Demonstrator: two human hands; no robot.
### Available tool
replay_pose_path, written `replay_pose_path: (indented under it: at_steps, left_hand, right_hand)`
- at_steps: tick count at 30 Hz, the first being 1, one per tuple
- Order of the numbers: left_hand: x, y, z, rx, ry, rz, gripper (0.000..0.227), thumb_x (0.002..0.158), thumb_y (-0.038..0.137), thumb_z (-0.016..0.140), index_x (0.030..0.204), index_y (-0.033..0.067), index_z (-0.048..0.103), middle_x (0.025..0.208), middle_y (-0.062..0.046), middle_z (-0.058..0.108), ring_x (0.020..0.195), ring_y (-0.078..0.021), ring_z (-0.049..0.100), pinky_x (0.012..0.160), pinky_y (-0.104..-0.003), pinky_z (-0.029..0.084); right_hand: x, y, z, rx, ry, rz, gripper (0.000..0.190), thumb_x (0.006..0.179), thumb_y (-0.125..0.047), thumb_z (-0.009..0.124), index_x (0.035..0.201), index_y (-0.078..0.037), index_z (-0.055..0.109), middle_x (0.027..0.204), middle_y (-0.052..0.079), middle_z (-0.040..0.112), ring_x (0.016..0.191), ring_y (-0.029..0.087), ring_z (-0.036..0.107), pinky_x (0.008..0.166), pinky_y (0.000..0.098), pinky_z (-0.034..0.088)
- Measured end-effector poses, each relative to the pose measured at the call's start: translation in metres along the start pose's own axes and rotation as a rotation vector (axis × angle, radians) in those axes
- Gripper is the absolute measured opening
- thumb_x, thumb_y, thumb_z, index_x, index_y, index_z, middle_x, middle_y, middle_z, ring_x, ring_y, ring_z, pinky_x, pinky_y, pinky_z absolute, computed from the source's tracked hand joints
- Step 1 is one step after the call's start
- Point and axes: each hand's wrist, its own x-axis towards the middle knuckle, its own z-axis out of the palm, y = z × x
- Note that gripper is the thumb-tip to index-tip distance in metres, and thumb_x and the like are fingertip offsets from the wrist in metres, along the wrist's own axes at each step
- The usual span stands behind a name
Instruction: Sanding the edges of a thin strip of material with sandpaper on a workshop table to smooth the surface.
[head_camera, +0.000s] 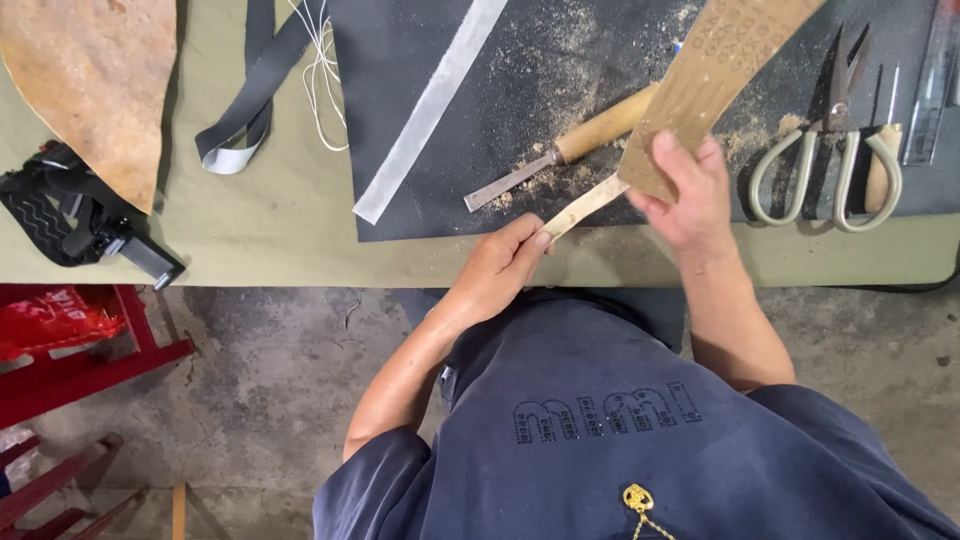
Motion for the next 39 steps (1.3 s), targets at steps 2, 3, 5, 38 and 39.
replay_pose_path:
  at_steps: [2, 3, 5, 38, 39]
  left_hand:
    - [0.008, -0.002, 0.002, 0.024, 0.041, 0.021, 0.024, 0.108, 0.018, 0.049, 0.093, 0.0089, 0.065, 0.054, -0.007, 0.056, 0.052, -0.0158, 0.052, 0.054, -0.032, 0.048]
    - [0.013, -0.003, 0.003, 0.05, 0.079, 0.045, 0.023, 0.107, 0.018, 0.049, 0.092, 0.0078, 0.064, 0.057, -0.013, 0.056, 0.053, -0.0195, 0.052, 0.055, -0.036, 0.047]
    - [0.017, 0.005, 0.004, 0.013, 0.081, 0.065, 0.024, 0.108, 0.017, 0.047, 0.092, 0.0078, 0.064, 0.057, -0.013, 0.055, 0.057, -0.017, 0.05, 0.056, -0.035, 0.047]
    - [0.006, -0.019, -0.012, 0.107, 0.208, -0.287, 0.029, 0.107, 0.03, 0.046, 0.085, 0.0177, 0.06, 0.064, 0.006, 0.04, 0.06, -0.0081, 0.035, 0.058, -0.029, 0.03]
    - [0.005, -0.019, -0.016, 0.112, 0.215, -0.318, 0.029, 0.107, 0.03, 0.047, 0.084, 0.0168, 0.06, 0.064, 0.006, 0.042, 0.06, -0.0076, 0.036, 0.058, -0.028, 0.03]
  right_hand:
    - [-0.023, 0.003, 0.012, -0.142, 0.061, 0.114, 0.034, 0.089, -0.028, 0.081, 0.109, -0.019, 0.055, 0.084, 0.006, 0.068, 0.065, 0.017, 0.07, 0.044, 0.0288, 0.057]
    - [-0.034, 0.004, 0.017, -0.281, 0.123, 0.223, 0.05, 0.083, -0.035, 0.085, 0.118, -0.022, 0.051, 0.091, 0.003, 0.069, 0.076, 0.016, 0.071, 0.058, 0.0342, 0.067]
    - [-0.028, 0.047, 0.004, -0.169, -0.105, 0.142, 0.031, 0.087, -0.018, 0.077, 0.113, -0.011, 0.06, 0.075, 0.008, 0.063, 0.057, 0.016, 0.062, 0.043, 0.0288, 0.054]
    - [0.0, -0.041, -0.03, -0.08, 0.198, -0.184, 0.037, 0.097, -0.043, 0.067, 0.122, -0.018, 0.057, 0.11, 0.0, 0.057, 0.092, 0.014, 0.051, 0.075, 0.0295, 0.048]
    - [0.004, -0.048, -0.031, -0.092, 0.532, -0.098, 0.068, 0.081, -0.049, 0.079, 0.134, -0.017, 0.051, 0.133, 0.005, 0.055, 0.129, 0.026, 0.058, 0.107, 0.044, 0.062]
